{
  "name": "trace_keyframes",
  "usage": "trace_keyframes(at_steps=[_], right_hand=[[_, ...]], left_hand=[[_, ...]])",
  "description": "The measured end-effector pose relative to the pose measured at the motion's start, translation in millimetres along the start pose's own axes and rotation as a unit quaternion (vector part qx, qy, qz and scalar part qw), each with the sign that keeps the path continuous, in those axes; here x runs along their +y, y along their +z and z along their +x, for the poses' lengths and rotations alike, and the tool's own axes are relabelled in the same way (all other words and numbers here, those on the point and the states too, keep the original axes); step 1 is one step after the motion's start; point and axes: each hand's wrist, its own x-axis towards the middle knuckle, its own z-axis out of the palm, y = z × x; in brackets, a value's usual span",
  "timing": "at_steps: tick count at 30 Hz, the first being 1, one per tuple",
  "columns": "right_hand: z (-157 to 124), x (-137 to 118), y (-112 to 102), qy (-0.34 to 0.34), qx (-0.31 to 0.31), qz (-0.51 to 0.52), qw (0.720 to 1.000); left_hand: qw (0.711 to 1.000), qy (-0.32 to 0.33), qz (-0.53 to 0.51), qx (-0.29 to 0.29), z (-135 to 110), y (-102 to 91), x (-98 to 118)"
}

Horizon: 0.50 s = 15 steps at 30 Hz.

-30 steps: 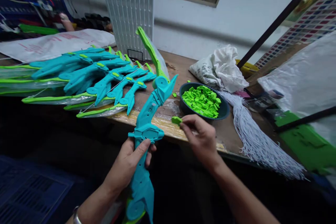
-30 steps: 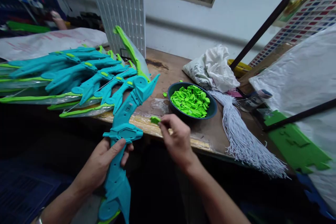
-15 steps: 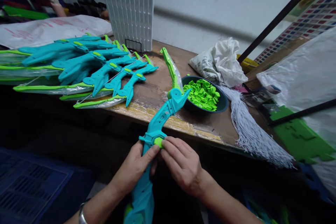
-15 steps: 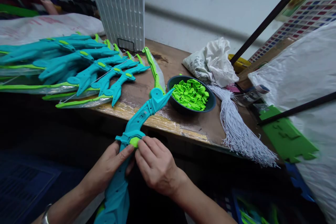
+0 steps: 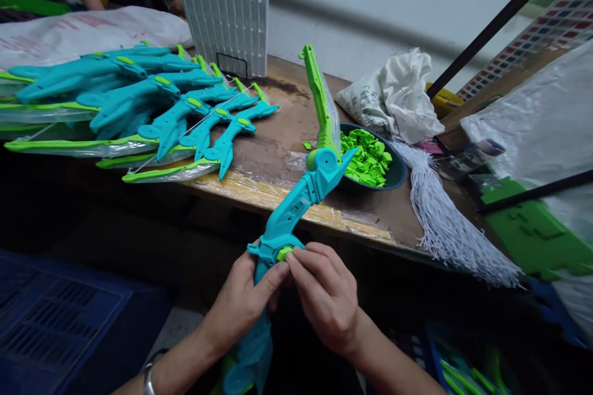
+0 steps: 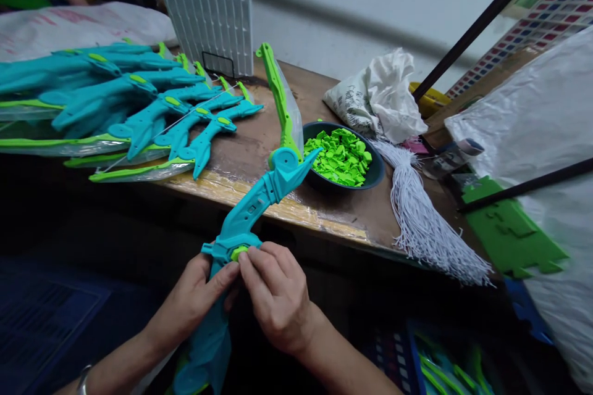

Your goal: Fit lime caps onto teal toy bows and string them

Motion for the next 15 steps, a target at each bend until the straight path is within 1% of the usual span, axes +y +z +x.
trace_keyframes(at_steps=[5, 7, 9, 10, 11, 12, 14, 15], right_hand=[[-1, -2, -2, 0.007, 0.004, 0.041, 0.999], [1, -4, -5, 0.055, 0.008, 0.054, 0.997], [3, -3, -8, 0.155, 0.009, 0.079, 0.985], [4, -2, -9, 0.214, -0.009, 0.104, 0.971], [6, 0, -10, 0.269, -0.045, 0.144, 0.951], [7, 2, -12, 0.313, -0.092, 0.195, 0.925], [7, 7, -12, 0.365, -0.178, 0.294, 0.865], [7, 9, -12, 0.376, -0.201, 0.330, 0.842]], left_hand=[[1.000, 0.005, -0.004, -0.009, 1, 1.5, -2], [1.000, 0.001, -0.015, -0.012, 1, 1.6, -4], [1.000, 0.001, -0.019, -0.020, -1, 0.6, -6], [1.000, 0.003, -0.016, -0.023, -2, -0.3, -7], [1.000, 0.006, -0.009, -0.027, -3, -1.5, -8], [1.000, 0.009, 0.002, -0.029, -4, -2.8, -9], [0.999, 0.016, 0.033, -0.027, -7, -5.3, -13], [0.998, 0.020, 0.048, -0.026, -8, -6.4, -15]])
